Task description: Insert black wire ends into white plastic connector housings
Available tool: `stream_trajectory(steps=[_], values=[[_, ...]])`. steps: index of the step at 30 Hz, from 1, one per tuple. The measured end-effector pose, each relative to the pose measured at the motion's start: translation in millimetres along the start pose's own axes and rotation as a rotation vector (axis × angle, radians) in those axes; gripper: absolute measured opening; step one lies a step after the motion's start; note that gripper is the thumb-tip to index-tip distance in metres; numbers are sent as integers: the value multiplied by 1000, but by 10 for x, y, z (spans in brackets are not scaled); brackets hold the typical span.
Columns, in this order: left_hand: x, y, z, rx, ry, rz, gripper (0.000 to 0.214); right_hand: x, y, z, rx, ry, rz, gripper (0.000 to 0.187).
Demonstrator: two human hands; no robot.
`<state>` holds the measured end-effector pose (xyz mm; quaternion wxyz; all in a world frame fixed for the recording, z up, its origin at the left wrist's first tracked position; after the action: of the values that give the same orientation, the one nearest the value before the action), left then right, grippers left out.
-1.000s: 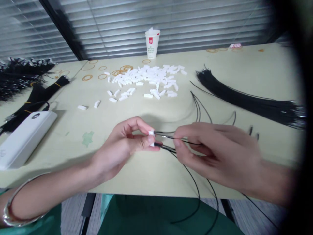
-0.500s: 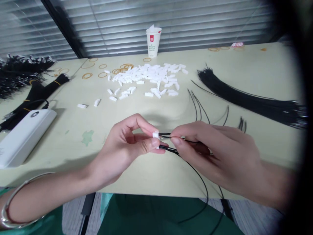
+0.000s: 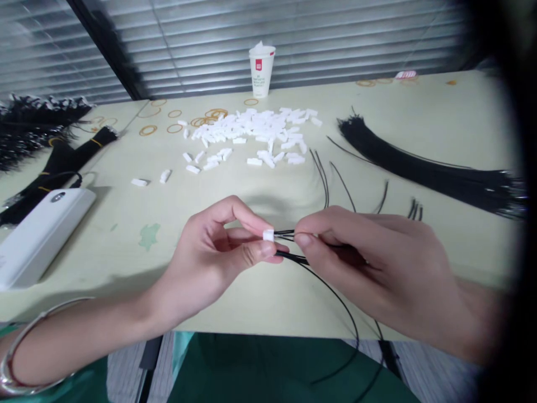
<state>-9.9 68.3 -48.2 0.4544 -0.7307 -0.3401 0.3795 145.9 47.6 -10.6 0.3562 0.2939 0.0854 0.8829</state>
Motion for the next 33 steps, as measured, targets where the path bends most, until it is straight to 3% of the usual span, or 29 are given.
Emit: stream_trajectory(steps=[8, 16, 33], values=[[2, -5, -11, 56, -18, -16, 10, -3, -50, -30, 197, 96, -203, 13], [-1, -4, -5, 57, -15, -30, 12, 43, -59, -23, 302, 102, -313, 16], [-11, 17, -7, 12, 1, 6, 10, 0, -63, -52, 284, 98, -278, 15]])
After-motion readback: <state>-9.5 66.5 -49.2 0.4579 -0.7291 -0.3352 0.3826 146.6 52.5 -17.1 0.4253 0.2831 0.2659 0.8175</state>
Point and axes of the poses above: each hand's wrist, its own x-axis towards the middle knuckle, its own z-axis out of the back of the hand, y = z × x, the point moved 4 cm from there along x, towards the middle knuckle, and after that the axes turned 12 degrees about z, right-handed, at the moved point
